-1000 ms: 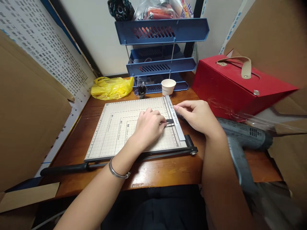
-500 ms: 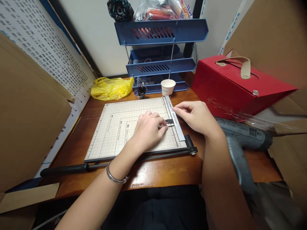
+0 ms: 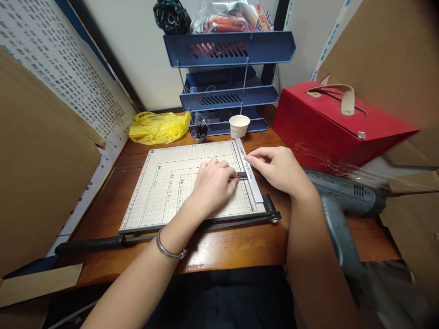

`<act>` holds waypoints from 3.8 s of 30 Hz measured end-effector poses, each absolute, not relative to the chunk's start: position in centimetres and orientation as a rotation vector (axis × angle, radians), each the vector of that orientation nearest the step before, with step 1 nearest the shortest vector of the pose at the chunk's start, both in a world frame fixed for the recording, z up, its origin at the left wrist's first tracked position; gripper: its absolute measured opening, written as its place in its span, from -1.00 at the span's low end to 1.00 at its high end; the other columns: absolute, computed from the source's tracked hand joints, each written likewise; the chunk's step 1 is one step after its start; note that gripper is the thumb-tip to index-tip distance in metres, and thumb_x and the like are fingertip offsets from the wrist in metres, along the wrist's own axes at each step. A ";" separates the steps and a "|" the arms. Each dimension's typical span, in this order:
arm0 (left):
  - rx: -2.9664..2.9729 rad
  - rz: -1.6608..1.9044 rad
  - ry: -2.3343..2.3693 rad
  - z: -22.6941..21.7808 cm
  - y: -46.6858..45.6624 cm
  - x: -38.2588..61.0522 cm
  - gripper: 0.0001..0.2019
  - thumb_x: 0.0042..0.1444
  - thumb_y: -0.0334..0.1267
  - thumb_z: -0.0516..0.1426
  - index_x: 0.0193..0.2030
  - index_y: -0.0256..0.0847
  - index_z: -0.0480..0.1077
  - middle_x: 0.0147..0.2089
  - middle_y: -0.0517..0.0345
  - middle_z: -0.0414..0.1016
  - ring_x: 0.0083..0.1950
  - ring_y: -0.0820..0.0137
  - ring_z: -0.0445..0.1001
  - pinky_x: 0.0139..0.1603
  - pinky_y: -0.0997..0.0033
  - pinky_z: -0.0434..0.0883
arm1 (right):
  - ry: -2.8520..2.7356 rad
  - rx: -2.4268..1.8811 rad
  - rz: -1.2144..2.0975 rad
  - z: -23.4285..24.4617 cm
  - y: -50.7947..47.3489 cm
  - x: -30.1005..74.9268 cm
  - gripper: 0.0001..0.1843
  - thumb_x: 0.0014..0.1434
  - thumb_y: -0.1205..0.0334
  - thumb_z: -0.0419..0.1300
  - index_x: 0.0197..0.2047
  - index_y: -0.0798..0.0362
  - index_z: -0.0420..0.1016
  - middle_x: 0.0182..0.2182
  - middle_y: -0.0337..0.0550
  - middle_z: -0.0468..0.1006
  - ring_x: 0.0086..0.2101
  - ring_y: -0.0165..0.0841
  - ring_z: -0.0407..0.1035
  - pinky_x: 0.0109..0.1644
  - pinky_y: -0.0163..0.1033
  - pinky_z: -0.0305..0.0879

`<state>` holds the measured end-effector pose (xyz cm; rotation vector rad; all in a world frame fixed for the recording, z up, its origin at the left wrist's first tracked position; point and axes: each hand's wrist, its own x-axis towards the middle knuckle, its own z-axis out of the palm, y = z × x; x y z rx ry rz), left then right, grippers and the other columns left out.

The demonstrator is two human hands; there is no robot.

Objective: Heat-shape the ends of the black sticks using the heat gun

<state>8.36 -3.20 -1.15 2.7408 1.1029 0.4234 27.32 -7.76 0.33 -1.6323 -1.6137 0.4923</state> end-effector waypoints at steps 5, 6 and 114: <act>2.735 0.431 1.102 -1.3 -3.2 8.2 -0.83 0.34 -0.26 0.17 -0.23 -0.15 0.60 -0.16 0.05 0.65 -0.09 0.13 0.40 -0.13 0.14 0.23 | -1.626 -1.628 0.494 0.3 -7.7 27.4 -0.66 0.30 0.02 0.22 -0.27 0.08 0.70 -0.43 -0.17 0.63 -0.43 -0.35 0.33 -0.29 -0.18 0.19; 2.734 0.433 1.102 -1.4 -3.1 8.2 -0.83 0.34 -0.26 0.17 -0.23 -0.15 0.60 -0.16 0.05 0.65 -0.09 0.13 0.40 -0.13 0.14 0.23 | -1.627 -1.625 0.495 0.3 -7.7 27.4 -0.66 0.31 0.02 0.21 -0.27 0.08 0.70 -0.43 -0.16 0.64 -0.43 -0.35 0.33 -0.29 -0.18 0.19; 2.649 0.251 1.214 -3.2 -8.9 8.0 -0.15 0.42 0.31 -0.20 0.55 -0.38 0.06 0.60 -0.04 -0.02 0.64 0.15 -0.09 0.62 -0.14 -0.16 | -1.609 -1.753 0.486 -1.2 -6.8 26.9 -0.46 0.25 0.19 0.18 0.30 -0.01 0.43 -0.08 -0.05 0.59 -0.19 -0.22 0.42 0.06 -0.02 0.37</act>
